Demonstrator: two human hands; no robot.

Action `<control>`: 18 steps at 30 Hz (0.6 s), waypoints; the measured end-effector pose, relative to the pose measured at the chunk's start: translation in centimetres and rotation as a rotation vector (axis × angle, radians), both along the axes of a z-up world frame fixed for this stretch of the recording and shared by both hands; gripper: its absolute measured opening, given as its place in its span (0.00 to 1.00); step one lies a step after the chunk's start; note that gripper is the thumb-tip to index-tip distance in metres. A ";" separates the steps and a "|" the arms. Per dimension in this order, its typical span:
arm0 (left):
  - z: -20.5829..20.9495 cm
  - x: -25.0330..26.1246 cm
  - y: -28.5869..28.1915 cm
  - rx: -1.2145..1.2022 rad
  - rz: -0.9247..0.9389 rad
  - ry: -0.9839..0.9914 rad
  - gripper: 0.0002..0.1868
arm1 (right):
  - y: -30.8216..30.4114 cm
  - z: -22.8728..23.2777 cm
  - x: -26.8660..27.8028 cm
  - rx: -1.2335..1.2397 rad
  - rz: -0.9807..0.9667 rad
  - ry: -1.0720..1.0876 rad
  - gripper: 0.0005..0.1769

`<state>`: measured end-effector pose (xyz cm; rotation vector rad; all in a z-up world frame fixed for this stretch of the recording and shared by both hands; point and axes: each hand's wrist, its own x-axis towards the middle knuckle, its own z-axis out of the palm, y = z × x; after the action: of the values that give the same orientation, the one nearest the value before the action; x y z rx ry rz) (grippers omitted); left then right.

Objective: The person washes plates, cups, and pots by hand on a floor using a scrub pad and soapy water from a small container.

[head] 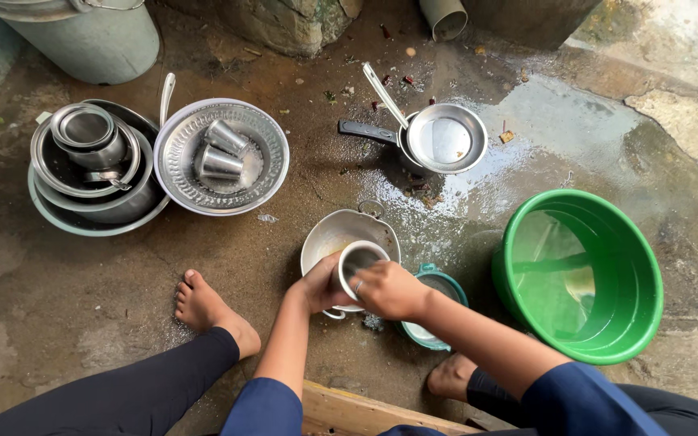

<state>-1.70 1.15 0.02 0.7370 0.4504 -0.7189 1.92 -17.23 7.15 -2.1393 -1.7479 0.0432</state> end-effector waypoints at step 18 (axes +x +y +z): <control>1.8 6.0 8.1 1.188 0.660 -0.481 0.17 | -2.8 -9.8 4.2 0.758 -1.435 1.594 0.15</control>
<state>4.33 9.24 1.79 1.7031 0.6153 0.4474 6.16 -20.07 -2.69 -1.3487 0.6413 0.4312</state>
